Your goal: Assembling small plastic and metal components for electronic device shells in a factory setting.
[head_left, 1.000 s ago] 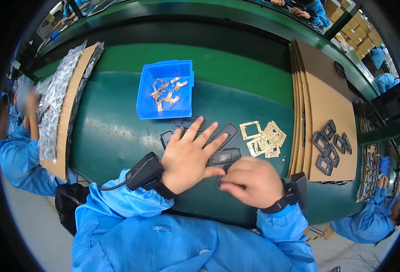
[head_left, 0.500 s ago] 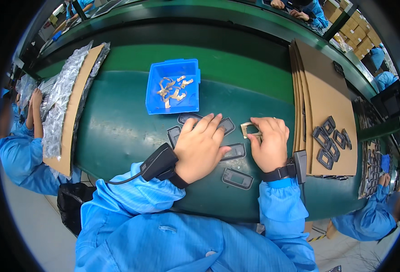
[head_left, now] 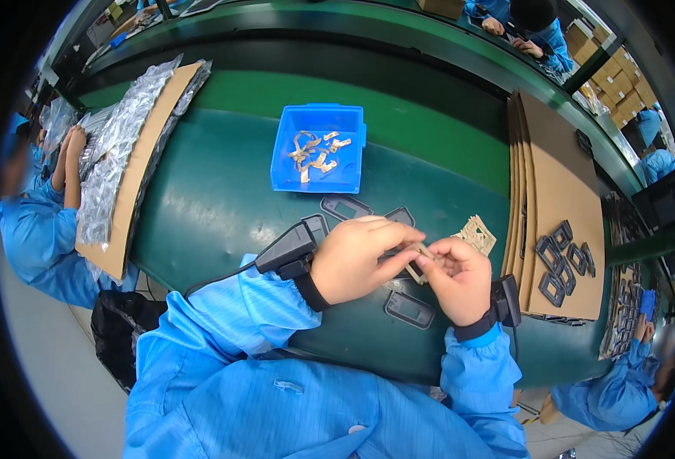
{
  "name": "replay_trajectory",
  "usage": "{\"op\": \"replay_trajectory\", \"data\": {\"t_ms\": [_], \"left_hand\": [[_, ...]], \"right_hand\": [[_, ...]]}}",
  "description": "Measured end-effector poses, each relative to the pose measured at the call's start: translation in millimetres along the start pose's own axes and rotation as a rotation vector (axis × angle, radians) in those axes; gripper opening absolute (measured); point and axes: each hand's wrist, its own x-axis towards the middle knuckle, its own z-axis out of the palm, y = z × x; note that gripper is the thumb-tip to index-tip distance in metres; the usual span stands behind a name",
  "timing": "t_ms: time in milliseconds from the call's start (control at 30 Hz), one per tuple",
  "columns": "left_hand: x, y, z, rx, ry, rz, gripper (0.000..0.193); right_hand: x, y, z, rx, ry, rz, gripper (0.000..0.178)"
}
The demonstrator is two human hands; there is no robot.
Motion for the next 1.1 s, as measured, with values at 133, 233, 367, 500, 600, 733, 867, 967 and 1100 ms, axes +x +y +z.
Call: {"op": "replay_trajectory", "data": {"t_ms": [133,233,367,500,600,733,867,967,1100], "left_hand": [[-3.2,4.4,0.3,-0.257,0.043,-0.202,0.026],[-0.9,-4.9,-2.8,-0.09,0.021,-0.063,0.021],[-0.5,-7.9,1.3,0.204,0.148,0.282,0.018],[-2.6,2.7,1.1,0.352,0.168,0.288,0.02],[-5.2,4.7,1.7,0.411,0.168,0.299,0.021],[-9.2,12.3,0.9,0.524,0.142,0.307,0.019],[-8.8,14.6,-0.3,0.544,0.11,0.273,0.017],[-5.5,5.4,0.7,0.364,0.133,0.169,0.015],[3.2,2.8,-9.5,0.003,0.148,-0.081,0.006]], "right_hand": [[-5.9,-10.0,6.7,0.155,-0.095,0.057,0.014],[-7.1,-16.5,5.0,0.191,-0.132,0.238,0.019],[-8.6,-15.2,8.4,0.183,-0.081,0.196,0.023],[-9.6,-5.7,16.1,-0.072,0.01,-0.093,0.019],[-9.1,-16.8,20.6,-0.411,0.048,-0.31,0.019],[-10.0,-15.9,23.0,-0.482,0.068,-0.407,0.019],[-11.2,-14.7,21.1,-0.465,0.062,-0.402,0.019],[-12.9,-20.5,19.8,-0.405,0.03,-0.24,0.015],[-10.9,-20.4,15.4,0.078,-0.037,0.187,0.021]]}}
